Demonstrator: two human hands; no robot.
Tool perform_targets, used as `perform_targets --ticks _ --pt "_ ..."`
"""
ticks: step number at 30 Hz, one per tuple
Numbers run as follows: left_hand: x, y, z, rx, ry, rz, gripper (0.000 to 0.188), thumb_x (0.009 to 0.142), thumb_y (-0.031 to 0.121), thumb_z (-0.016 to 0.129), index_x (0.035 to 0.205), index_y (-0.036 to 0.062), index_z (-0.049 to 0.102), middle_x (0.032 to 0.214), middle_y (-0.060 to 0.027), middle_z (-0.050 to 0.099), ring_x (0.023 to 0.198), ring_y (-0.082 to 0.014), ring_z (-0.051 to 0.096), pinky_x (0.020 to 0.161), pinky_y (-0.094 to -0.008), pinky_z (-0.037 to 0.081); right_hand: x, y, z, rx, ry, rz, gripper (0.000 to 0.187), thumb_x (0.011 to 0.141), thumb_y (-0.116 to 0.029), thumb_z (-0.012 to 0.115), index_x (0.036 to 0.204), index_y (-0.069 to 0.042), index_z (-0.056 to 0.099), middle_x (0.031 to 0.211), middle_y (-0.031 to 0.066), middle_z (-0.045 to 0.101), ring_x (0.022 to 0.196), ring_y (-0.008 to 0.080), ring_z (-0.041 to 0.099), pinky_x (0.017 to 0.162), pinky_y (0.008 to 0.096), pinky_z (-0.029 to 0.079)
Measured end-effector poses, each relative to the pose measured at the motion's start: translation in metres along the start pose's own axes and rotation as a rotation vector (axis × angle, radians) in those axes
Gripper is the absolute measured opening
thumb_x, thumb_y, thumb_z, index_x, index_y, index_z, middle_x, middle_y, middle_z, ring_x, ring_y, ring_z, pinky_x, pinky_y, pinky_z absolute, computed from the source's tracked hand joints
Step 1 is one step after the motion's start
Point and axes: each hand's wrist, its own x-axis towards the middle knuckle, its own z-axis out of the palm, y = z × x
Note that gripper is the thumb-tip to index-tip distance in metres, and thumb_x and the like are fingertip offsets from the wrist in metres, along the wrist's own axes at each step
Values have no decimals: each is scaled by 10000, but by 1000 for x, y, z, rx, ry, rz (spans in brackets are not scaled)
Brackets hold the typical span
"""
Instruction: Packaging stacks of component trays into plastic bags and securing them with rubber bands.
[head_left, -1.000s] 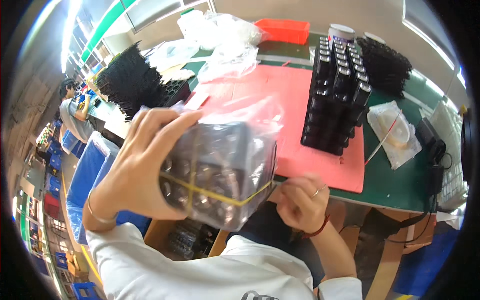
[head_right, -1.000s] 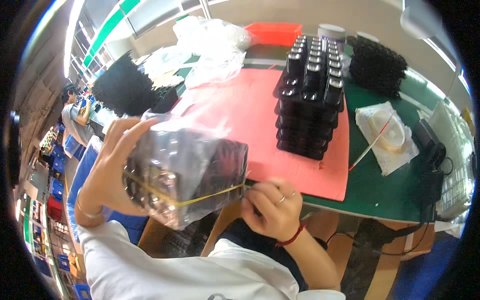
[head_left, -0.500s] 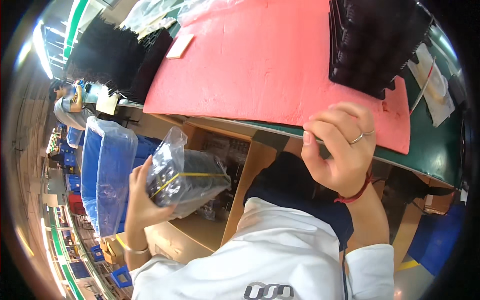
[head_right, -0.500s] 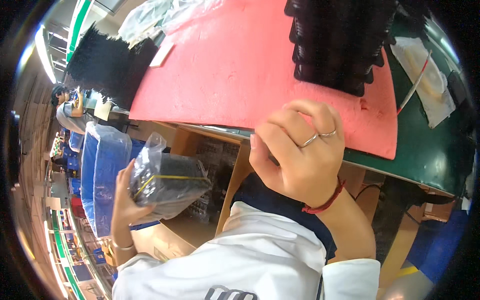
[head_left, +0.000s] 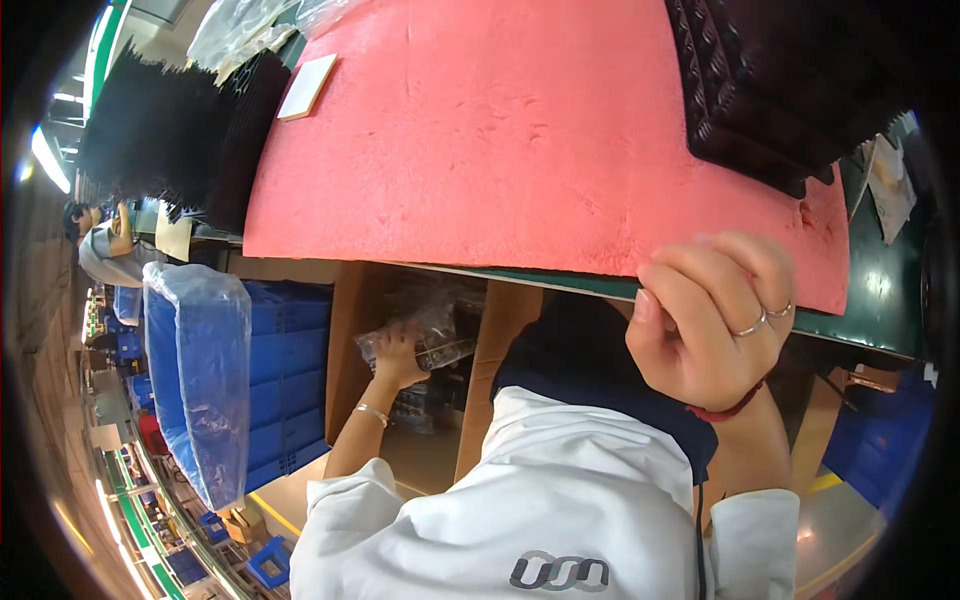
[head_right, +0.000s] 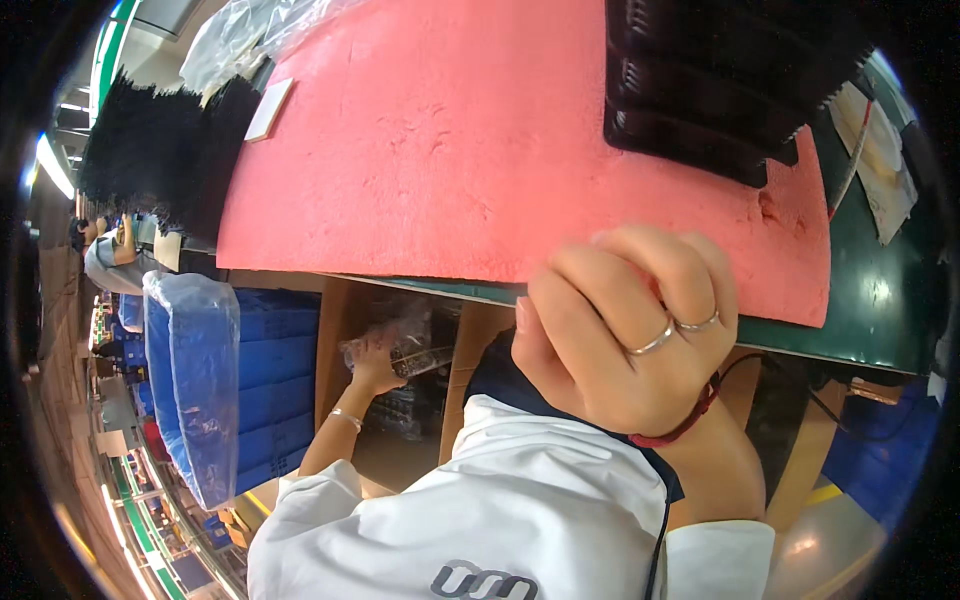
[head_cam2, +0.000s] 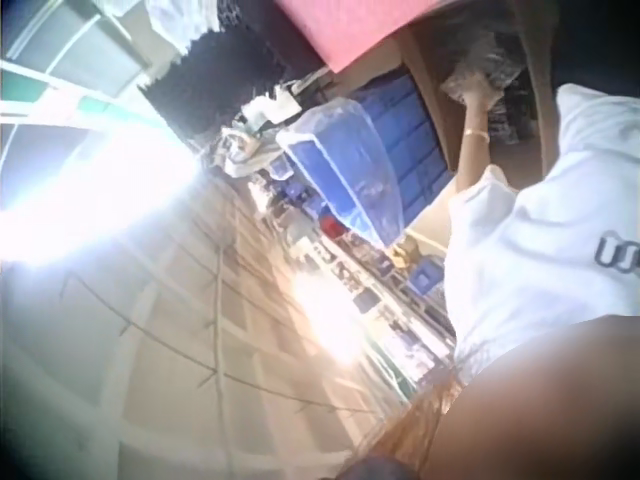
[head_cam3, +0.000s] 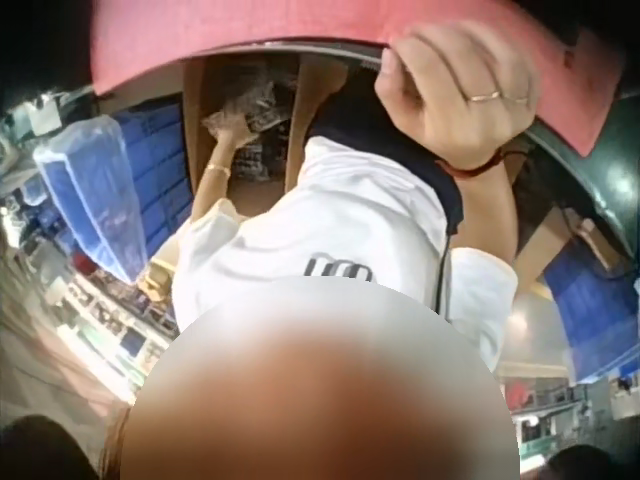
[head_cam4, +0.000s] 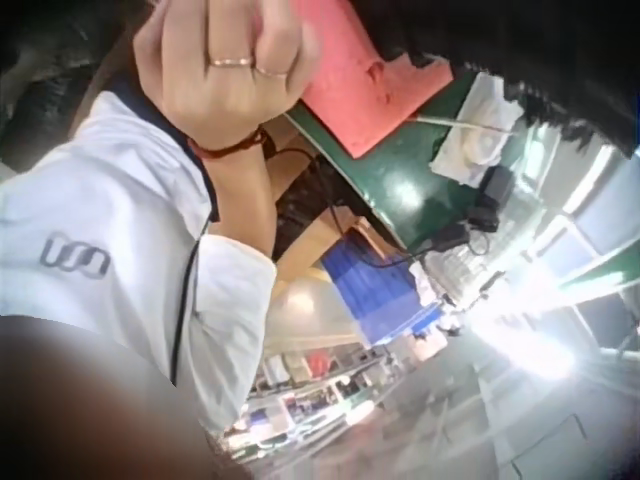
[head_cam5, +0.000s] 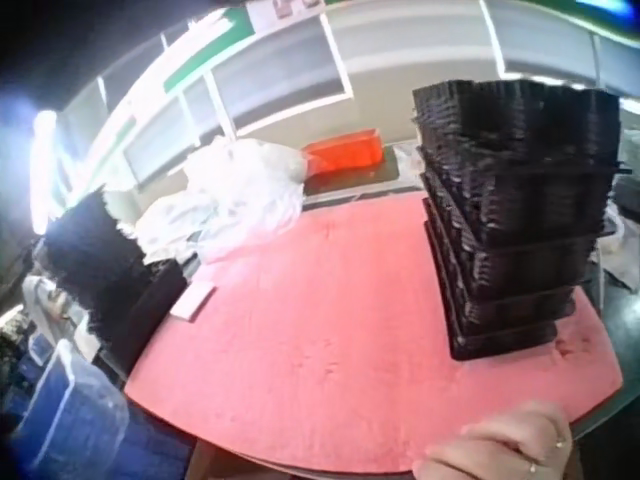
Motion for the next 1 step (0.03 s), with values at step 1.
perform_targets --ticks 1 --pt "6 6 5 44 -71 41 1196 508 407 846 1494 199 202 1403 -183 377 1310 -389 341 1059 -570 254 -2 0 -2 1 -42 6 119 642 -146 686 751 -109 656 874 16 622 838 225 571 670 358 450"
